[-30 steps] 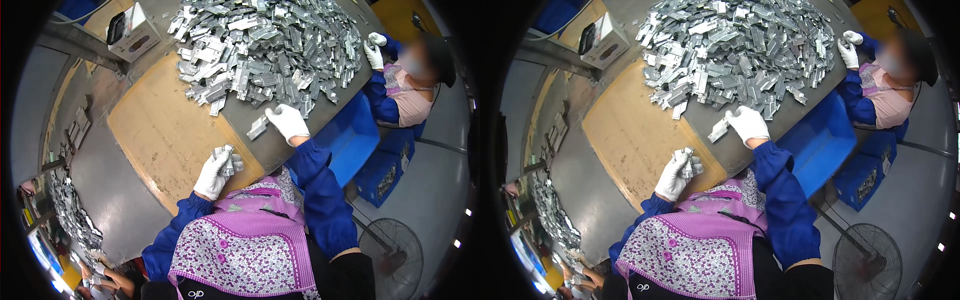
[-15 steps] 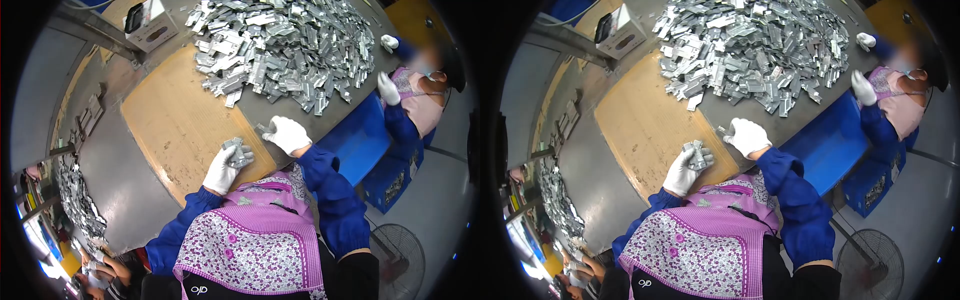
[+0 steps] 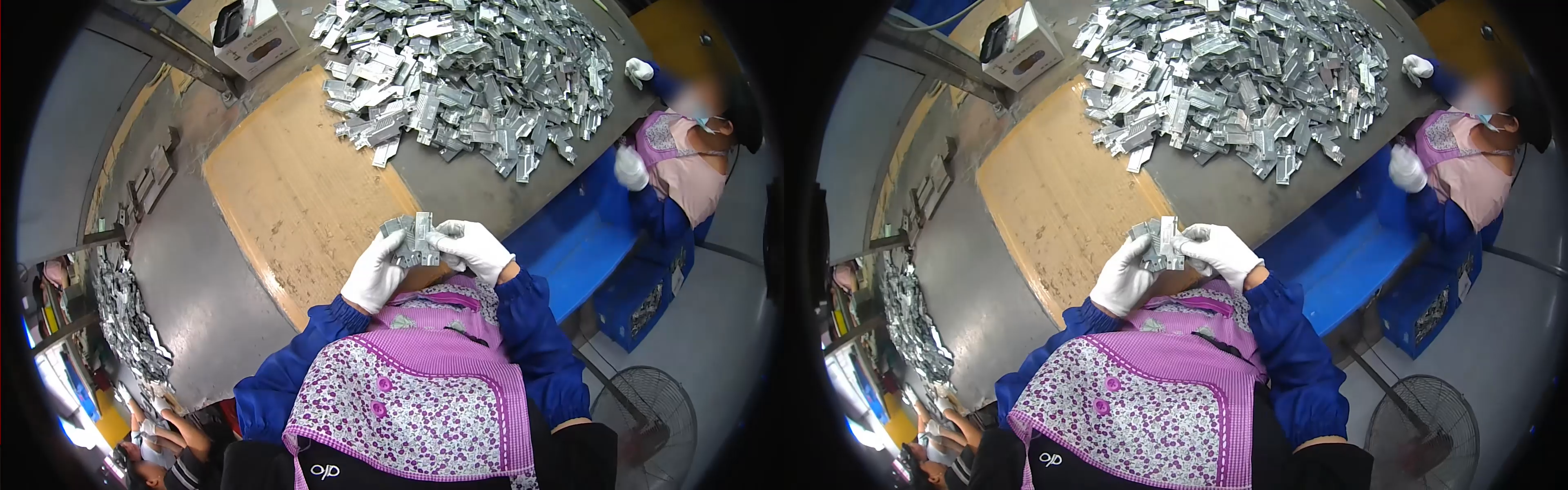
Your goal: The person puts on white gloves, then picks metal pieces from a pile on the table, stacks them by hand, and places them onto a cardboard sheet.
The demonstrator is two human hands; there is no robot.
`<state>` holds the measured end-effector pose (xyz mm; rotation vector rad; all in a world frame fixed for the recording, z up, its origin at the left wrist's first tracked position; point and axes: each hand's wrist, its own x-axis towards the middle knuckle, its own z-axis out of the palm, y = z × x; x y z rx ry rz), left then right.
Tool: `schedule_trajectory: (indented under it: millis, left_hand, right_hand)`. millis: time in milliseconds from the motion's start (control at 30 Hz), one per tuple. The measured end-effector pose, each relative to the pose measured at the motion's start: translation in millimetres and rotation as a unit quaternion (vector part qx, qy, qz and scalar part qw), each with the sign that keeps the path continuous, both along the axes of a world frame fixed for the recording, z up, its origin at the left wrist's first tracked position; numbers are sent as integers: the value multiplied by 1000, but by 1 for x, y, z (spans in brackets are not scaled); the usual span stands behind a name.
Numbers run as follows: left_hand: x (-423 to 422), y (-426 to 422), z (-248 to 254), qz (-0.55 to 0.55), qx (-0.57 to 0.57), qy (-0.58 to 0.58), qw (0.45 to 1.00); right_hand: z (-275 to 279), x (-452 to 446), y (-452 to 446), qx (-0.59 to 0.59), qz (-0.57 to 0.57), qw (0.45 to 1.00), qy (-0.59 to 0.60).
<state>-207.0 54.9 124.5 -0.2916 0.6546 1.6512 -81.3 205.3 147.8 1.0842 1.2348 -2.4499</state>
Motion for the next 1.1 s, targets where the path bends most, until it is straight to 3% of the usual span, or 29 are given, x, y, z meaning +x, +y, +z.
schedule_trajectory:
  millis: [67, 567, 700, 833, 967, 1000, 1067, 1100]
  left_hand:
    - [3, 2, 3, -4, -5, -5, 1000]
    - [28, 1, -5, -89, -18, 0, 996]
    - [27, -2, -14, -56, -84, 21, 995]
    - [17, -13, -21, -52, -74, 3, 996]
    - [11, -21, -22, -34, -87, 13, 996]
    - [11, -22, -19, -38, -86, 25, 995]
    - [11, -20, -11, -44, -85, 49, 994]
    - [11, -18, -4, -69, -90, 73, 991]
  right_hand:
    - [5, 2, -2, 40, 4, 999, -21]
    - [-10, 37, -17, -44, -88, 995, 29]
    - [-16, 35, -17, 27, -117, 993, -18]
    - [-34, 34, -10, 73, -88, 991, -63]
    - [-42, 29, -21, 219, -67, 971, -68]
    - [-39, 29, -24, 345, -51, 931, -106]
    - [-27, 29, -28, 576, -16, 799, -172]
    - [-16, 30, -29, 560, -25, 809, -176]
